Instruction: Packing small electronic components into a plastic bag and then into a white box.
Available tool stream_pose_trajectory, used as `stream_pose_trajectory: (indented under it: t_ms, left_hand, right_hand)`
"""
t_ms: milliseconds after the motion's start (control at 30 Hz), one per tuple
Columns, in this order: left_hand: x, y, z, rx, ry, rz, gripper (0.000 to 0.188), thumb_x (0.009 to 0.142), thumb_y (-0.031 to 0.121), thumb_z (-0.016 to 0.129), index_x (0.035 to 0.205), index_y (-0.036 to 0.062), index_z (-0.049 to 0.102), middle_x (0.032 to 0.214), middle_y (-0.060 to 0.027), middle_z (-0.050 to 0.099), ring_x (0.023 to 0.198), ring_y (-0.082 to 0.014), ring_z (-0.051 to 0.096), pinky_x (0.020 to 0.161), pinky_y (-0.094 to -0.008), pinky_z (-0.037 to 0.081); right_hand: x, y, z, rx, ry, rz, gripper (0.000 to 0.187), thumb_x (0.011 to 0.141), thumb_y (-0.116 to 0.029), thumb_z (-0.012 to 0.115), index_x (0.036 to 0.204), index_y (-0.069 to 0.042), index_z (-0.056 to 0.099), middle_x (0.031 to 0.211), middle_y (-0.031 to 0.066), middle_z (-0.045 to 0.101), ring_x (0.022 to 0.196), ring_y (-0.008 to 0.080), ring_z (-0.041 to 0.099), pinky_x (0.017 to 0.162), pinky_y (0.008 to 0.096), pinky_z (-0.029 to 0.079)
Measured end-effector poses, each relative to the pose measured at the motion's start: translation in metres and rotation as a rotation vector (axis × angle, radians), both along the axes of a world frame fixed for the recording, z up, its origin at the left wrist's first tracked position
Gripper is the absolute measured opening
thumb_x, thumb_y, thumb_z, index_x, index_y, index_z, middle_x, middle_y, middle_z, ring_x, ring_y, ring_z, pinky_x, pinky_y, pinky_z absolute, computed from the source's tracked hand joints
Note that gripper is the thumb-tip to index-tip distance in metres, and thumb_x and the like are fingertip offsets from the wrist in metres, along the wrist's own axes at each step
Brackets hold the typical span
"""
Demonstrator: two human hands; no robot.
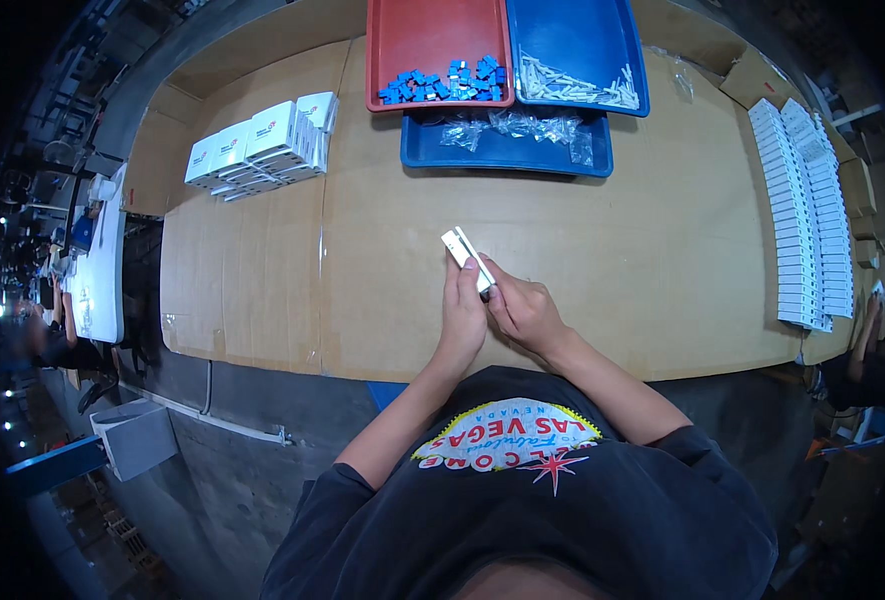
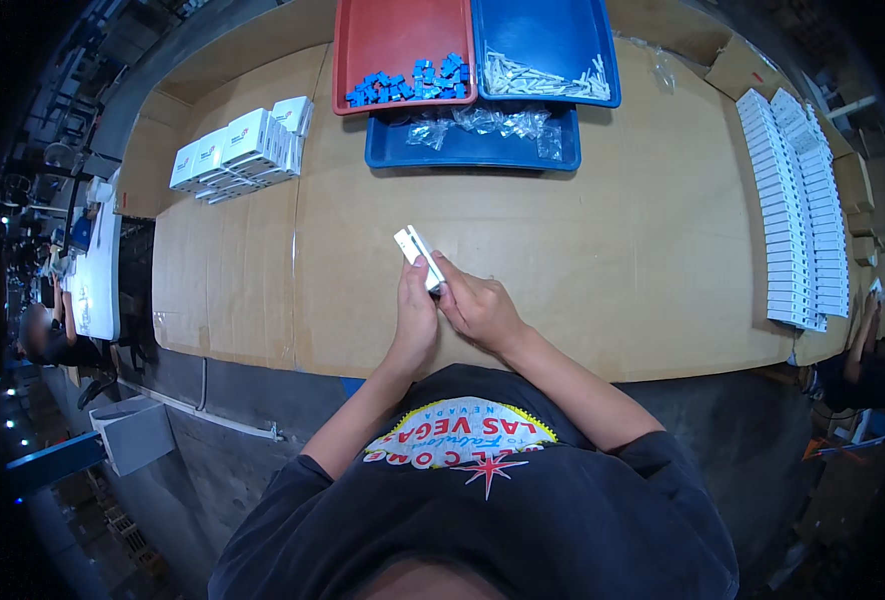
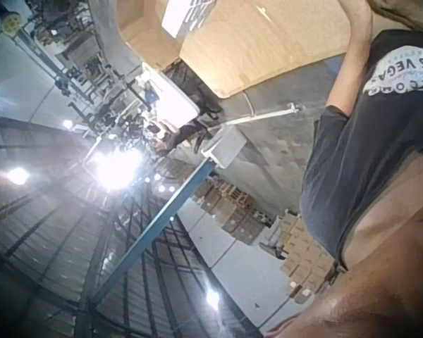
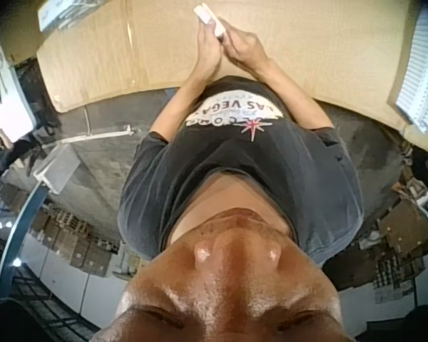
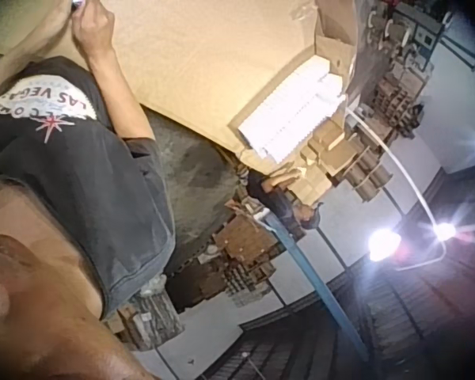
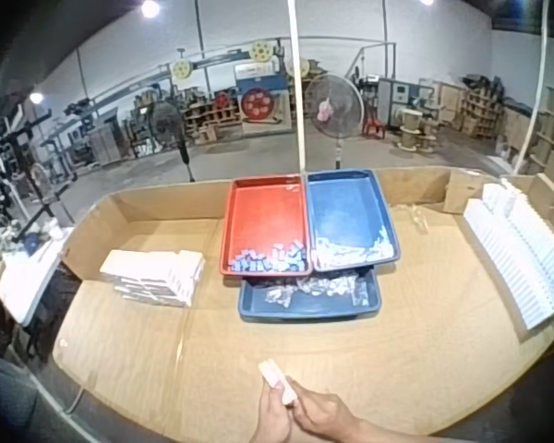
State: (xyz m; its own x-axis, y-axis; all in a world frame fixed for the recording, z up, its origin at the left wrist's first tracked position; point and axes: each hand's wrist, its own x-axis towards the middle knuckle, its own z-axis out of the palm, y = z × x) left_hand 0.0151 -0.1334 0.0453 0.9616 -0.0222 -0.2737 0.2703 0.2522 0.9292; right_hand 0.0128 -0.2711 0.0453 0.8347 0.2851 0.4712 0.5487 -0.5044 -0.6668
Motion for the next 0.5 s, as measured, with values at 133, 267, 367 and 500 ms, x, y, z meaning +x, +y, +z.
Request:
stream_pose_trajectory:
  t_ms: [133, 267, 367, 500]
  left_hand:
    - [0.000, -0.002, 0.002, -0.006, -0.008, 0.083, 0.038, 0.111, 0.042, 0.040, 0.123, 0.0084, 0.052, 0.098, -0.0007, 0.056, 0.086, -0.0098, 0.054, 0.076, -0.0278, 0.046]
    - [0.011, 0.017, 0.005, -0.032, 0.091, 0.039, 0.042, 0.110, 0.042, 0.040, 0.132, 0.0074, 0.050, 0.108, -0.0047, 0.059, 0.094, -0.0128, 0.059, 0.083, -0.0300, 0.050]
    - [0.018, 0.027, 0.023, -0.117, -0.021, -0.079, 0.068, 0.101, 0.021, 0.048, 0.163, 0.0080, 0.024, 0.136, -0.0161, 0.056, 0.122, -0.0230, 0.060, 0.107, -0.0373, 0.048]
    - [0.015, 0.028, 0.028, 0.105, -0.269, -0.154, 0.091, 0.087, 0.011, 0.060, 0.167, 0.0103, 0.015, 0.146, -0.0187, 0.048, 0.137, -0.0281, 0.051, 0.116, -0.0411, 0.041]
  right_hand:
    - [-0.001, 0.004, 0.006, -0.013, 0.050, 0.004, 0.044, 0.098, -0.006, 0.059, 0.141, 0.007, 0.057, 0.102, 0.0233, 0.074, 0.072, 0.0348, 0.073, 0.062, 0.0409, 0.059]
    - [0.010, 0.000, 0.021, 0.202, 0.269, 0.108, 0.040, 0.106, -0.014, 0.054, 0.143, 0.002, 0.057, 0.121, 0.0244, 0.071, 0.102, 0.0337, 0.073, 0.085, 0.0425, 0.059]
    - [0.019, -0.011, 0.022, 0.357, 0.500, 0.125, 0.042, 0.110, -0.022, 0.051, 0.145, 0.000, 0.056, 0.128, 0.0212, 0.070, 0.115, 0.0279, 0.070, 0.096, 0.0406, 0.055]
    - [0.030, -0.016, 0.043, 0.612, 1.035, 0.091, 0.048, 0.111, -0.036, 0.052, 0.142, 0.000, 0.058, 0.118, 0.0120, 0.070, 0.108, 0.0196, 0.068, 0.093, 0.0344, 0.055]
